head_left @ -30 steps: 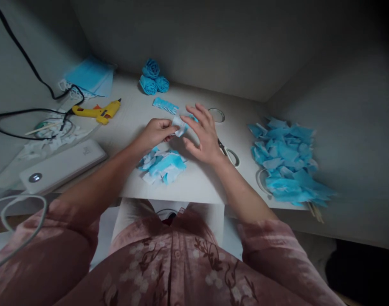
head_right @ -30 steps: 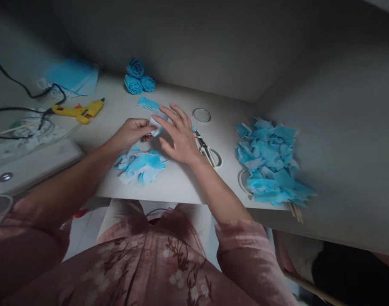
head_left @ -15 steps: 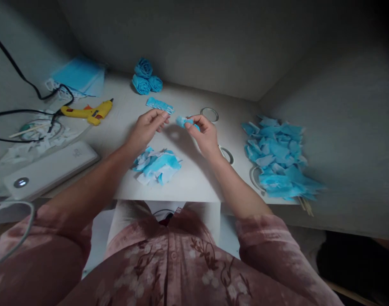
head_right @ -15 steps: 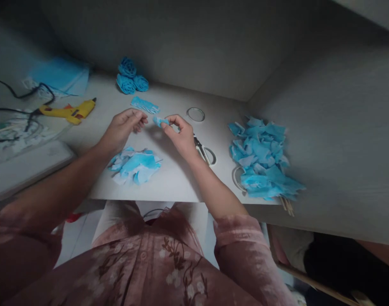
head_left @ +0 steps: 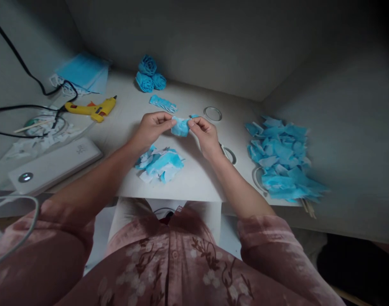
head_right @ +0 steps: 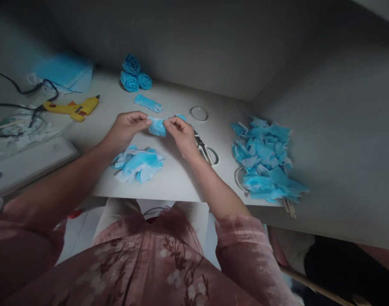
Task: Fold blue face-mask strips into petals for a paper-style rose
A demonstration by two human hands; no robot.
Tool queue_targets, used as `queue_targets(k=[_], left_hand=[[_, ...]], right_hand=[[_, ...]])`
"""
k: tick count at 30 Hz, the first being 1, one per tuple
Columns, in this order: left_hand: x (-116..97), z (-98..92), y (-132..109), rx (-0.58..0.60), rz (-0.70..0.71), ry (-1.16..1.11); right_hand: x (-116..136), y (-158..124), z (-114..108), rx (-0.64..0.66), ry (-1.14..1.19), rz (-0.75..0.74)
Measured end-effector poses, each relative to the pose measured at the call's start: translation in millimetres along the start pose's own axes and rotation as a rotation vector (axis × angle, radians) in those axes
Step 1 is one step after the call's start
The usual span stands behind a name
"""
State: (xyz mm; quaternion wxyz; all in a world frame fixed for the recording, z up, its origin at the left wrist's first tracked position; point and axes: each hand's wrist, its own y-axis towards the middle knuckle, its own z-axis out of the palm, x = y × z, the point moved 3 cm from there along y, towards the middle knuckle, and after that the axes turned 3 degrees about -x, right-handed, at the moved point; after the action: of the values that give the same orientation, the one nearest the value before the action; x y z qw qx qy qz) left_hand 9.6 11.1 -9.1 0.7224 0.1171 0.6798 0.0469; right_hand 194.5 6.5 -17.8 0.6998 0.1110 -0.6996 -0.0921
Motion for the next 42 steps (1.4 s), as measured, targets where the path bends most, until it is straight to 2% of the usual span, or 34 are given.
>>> queue_targets(k=[11, 18, 21, 26, 29, 34, 40, 42], left_hand=[[-7, 2.6, -3, 0.006, -0.062, 0.029], [-2, 5.4, -3, 0.034, -0.113, -0.082], [0, 5.3, -2, 0.039, -0.133, -0.106], [-1, 5.1, -3, 0.012, -0.148, -0.059], [-2, 5.0, -4, 0.001, -0.125, -0.045], [0, 4.1, -3, -0.006, -0.117, 0.005], [4, 3.2, 1, -0.025, -0.204, -0.099], [6, 3.9, 1, 0.015, -0.221, -0.112]], right_hand=[[-3, 0, 0, -0.058, -0.064, -0.043], [-8, -2, 2, -0.111, -0.077, -0.086], [-11, 0, 1, -0.066, -0.009, -0.046], [-15, 1, 3, 0.078, 0.027, 0.142], [-11, -1, 6, 0.138, 0.035, 0.144], [-5, -3, 7, 0.104, 0.003, 0.092], [-5, -1, 3, 0.04, -0.014, 0.036], [-5, -2, 3, 0.038, -0.022, 0.02]])
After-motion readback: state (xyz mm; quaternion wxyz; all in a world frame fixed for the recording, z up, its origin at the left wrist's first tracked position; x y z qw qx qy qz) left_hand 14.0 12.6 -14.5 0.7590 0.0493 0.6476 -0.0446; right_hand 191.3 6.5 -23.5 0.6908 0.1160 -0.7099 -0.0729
